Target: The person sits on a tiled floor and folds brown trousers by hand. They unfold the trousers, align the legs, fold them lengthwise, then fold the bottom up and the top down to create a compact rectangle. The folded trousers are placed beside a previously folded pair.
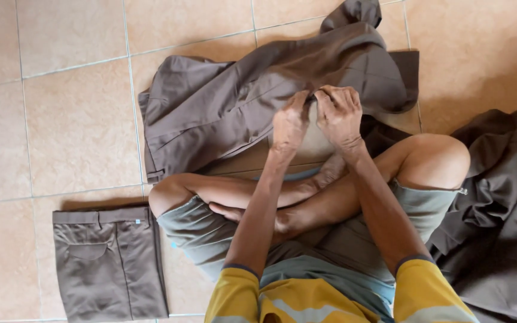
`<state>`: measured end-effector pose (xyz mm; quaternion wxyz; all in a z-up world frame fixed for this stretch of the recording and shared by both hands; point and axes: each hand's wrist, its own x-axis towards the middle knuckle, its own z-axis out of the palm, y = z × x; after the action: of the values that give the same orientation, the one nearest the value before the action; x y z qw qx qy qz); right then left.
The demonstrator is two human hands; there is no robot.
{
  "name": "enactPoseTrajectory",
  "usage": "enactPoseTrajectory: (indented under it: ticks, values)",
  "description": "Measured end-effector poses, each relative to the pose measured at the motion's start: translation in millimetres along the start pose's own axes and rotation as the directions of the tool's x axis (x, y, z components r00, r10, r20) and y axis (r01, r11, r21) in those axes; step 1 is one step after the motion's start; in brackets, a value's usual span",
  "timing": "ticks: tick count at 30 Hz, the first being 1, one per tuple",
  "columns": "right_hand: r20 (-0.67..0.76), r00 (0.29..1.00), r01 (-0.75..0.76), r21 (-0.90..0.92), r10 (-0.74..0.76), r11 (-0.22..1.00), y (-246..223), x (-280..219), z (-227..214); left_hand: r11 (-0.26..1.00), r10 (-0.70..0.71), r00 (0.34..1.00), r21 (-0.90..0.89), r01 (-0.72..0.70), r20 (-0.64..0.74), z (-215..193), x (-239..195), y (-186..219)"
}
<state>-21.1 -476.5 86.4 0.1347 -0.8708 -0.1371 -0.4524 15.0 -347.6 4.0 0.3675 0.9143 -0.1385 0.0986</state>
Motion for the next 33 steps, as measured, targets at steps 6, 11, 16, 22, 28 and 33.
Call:
enactPoseTrajectory:
  ticks: [6, 11, 16, 22, 28, 33]
  values:
    - [0.048, 0.985, -0.156, -0.134, 0.164, 0.979, 30.3, -16.9, 16.1, 0.907, 0.330, 0.919, 0.340, -0.247, -0.214, -144.7, 16.8, 3.0]
    - [-0.014, 0.976, -0.219, -0.143, 0.219, 0.965, 28.1, -17.7, 26.3, 0.913, 0.291, 0.814, 0.401, -0.079, -0.503, -224.5, 16.7, -18.0]
    - [0.510, 0.681, -0.327, -0.431, 0.526, 0.841, 9.1, 4.5, 18.2, 0.945, 0.232, 0.791, 0.325, -0.044, -0.566, -259.7, 14.9, -51.5]
    - [-0.018, 0.784, -0.445, 0.681, 0.620, 0.582, 44.6, 15.6, 17.0, 0.974, 0.182, 0.807, 0.217, -0.068, -0.563, -281.9, -19.9, -77.4]
    - [0.762, 0.518, -0.297, -0.266, 0.389, 0.917, 46.0, -132.0, 122.8, 0.975, 0.117, 0.791, 0.221, 0.024, -0.600, -239.1, -43.8, -131.9]
    - [0.876, 0.401, -0.308, -0.147, 0.268, 0.940, -41.3, -56.8, 87.3, 0.982, 0.108, 0.782, 0.190, 0.014, -0.613, -238.2, -44.6, -116.9]
